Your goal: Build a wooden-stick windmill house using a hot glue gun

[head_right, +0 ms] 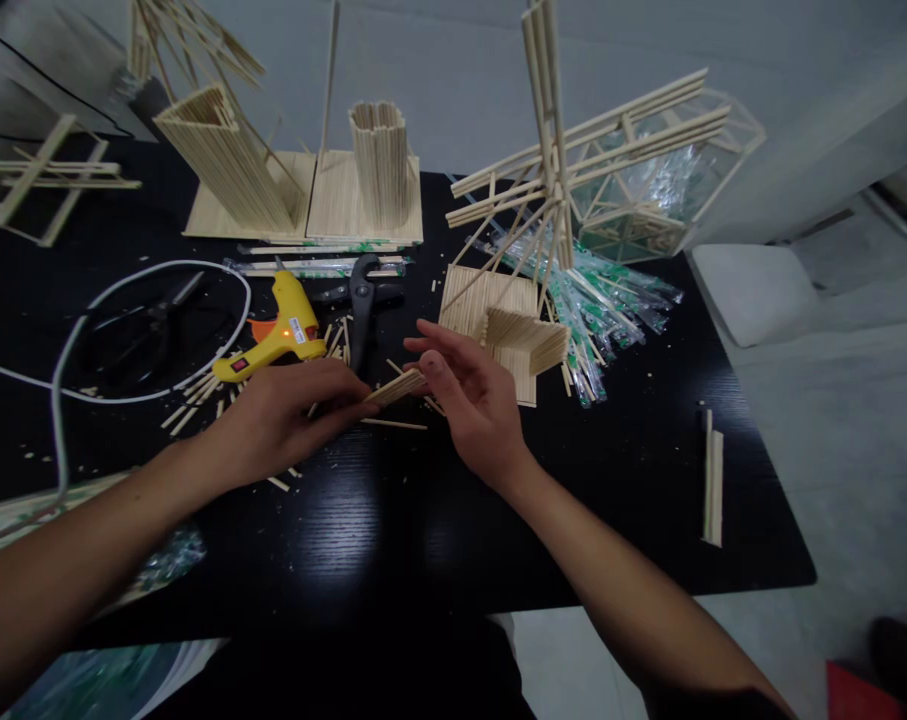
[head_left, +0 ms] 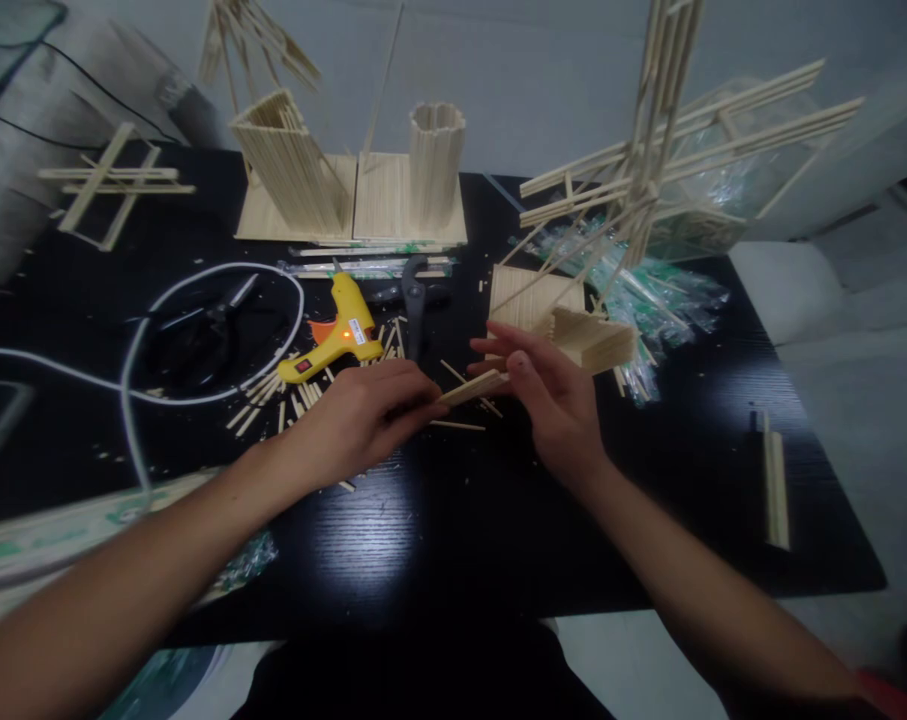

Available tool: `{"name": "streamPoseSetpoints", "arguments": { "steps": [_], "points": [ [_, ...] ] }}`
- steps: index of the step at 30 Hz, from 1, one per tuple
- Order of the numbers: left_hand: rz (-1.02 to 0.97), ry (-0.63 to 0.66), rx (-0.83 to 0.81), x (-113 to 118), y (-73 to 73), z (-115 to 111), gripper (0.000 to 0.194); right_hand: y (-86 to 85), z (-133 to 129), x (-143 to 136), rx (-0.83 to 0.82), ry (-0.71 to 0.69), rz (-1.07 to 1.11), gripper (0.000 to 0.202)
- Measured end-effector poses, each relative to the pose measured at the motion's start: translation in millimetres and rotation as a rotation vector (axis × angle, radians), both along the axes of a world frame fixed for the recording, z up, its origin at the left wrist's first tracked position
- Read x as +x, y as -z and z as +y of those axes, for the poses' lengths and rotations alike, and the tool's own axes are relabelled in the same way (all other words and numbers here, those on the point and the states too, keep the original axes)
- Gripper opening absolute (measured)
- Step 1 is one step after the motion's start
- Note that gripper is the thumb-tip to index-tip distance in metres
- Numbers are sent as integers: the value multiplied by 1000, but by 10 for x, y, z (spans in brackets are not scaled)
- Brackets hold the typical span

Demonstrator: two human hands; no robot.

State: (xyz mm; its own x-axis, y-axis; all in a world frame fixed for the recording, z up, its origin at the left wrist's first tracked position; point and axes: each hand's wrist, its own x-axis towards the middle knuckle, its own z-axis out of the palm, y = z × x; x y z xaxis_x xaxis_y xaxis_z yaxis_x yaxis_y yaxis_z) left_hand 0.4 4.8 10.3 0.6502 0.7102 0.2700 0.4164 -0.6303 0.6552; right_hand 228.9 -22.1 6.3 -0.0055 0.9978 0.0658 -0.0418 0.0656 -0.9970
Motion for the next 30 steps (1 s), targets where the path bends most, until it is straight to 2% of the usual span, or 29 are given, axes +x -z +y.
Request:
{"name": "streamPoseSetpoints", "arguments": {
  "steps": [7,14,16,22,30],
  "points": [
    [-19,-65,-9,1,17,14,9,36,5,1,-75,-78,-12,26],
    [-49,-119,-20,-18,16,19,13,48,15,-29,-89,-52,12,18],
    [-39,-169,-23,-62,-7,35,17,62,21,-27,-79,-19,47,19],
    [-49,-449,61,-269,-95,147,17,106,40,-16,-52,18,69,23],
    [-116,-490,2,-372,-61,231,10,135,60,-25,-34,50,23,27]
  ]
}}
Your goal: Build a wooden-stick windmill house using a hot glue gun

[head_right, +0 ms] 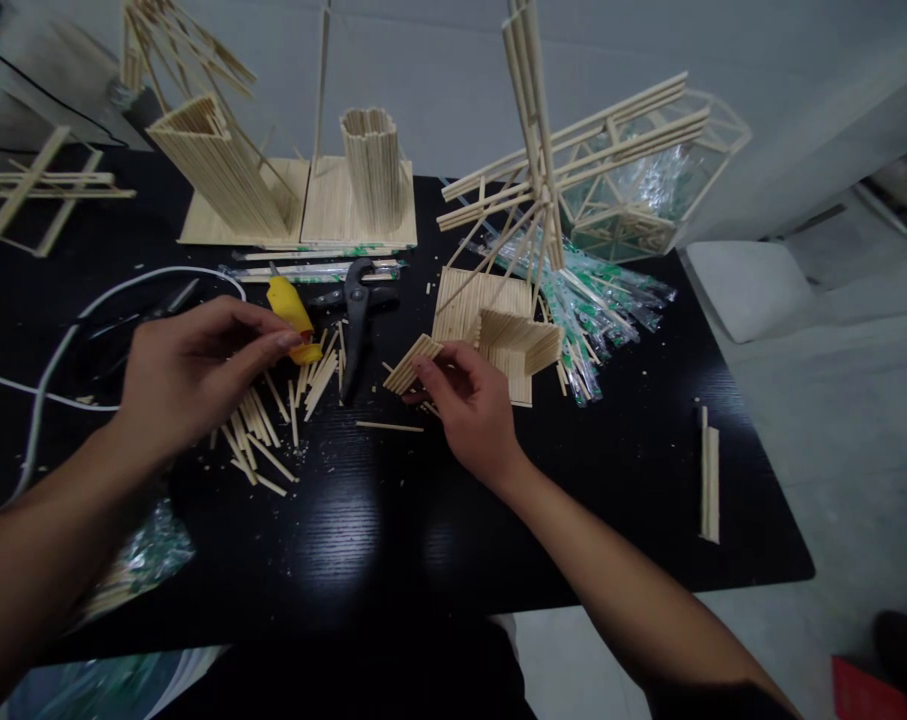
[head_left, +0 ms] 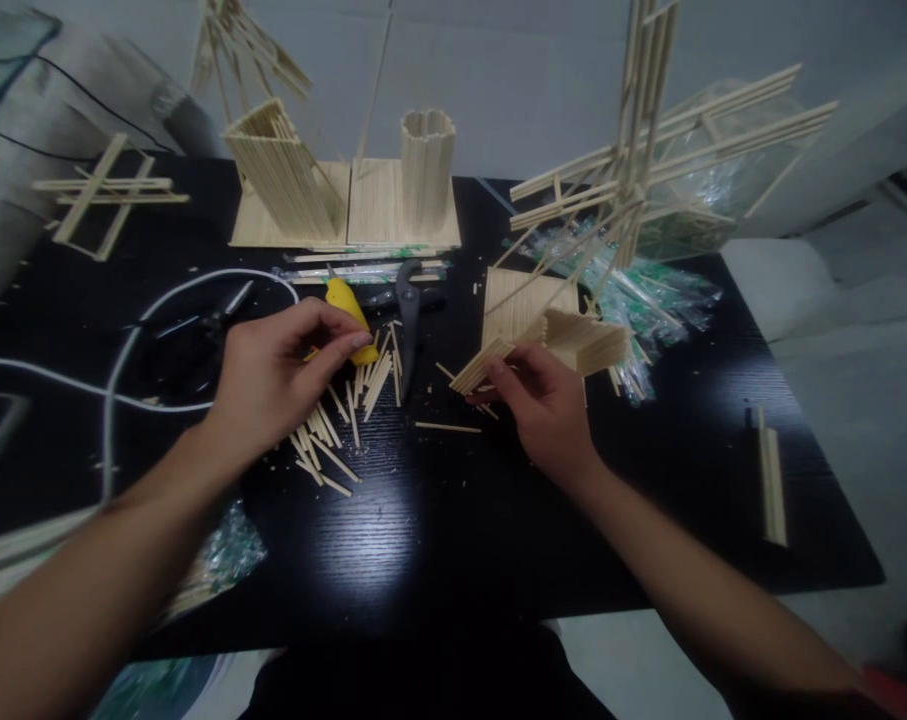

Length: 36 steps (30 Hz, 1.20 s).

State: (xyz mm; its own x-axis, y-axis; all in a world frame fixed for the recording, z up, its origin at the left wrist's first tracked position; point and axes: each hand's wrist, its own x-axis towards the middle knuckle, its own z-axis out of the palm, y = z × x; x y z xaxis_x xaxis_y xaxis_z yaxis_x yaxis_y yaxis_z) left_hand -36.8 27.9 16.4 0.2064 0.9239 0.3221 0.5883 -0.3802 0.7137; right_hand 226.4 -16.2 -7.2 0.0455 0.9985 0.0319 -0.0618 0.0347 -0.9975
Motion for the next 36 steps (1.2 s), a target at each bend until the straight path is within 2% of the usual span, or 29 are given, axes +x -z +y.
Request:
{"name": "streamPoseSetpoints", "arguments": {
  "steps": [10,17,19,21,22,26,29,32,36],
  "points": [
    [17,28,83,12,-1,1,17,3,0,-2,-7,21,-29,26],
    [17,-2,46,0,-18,-3,40,3,-13,19,-30,38,-64,28],
    [82,-54,112,-23,-34,15,38,12,-11,20,-25,36,-53,27],
    [231,-122,193,-50,-46,54,30,23,-5,18,-17,29,-40,27],
    [327,-160,210,-63,-47,77,32,29,-2,17,-12,24,-35,27],
    [634,-237,96,-100,-22,152,49,50,9,12,-6,23,-1,30],
    [684,-233,11,-117,21,166,47,63,16,7,-10,27,20,34],
    [648,-189,19,-140,90,171,37,73,24,-2,-1,21,28,34],
    [672,-119,44,-175,176,184,37,74,24,-15,5,11,37,29]
  ]
}}
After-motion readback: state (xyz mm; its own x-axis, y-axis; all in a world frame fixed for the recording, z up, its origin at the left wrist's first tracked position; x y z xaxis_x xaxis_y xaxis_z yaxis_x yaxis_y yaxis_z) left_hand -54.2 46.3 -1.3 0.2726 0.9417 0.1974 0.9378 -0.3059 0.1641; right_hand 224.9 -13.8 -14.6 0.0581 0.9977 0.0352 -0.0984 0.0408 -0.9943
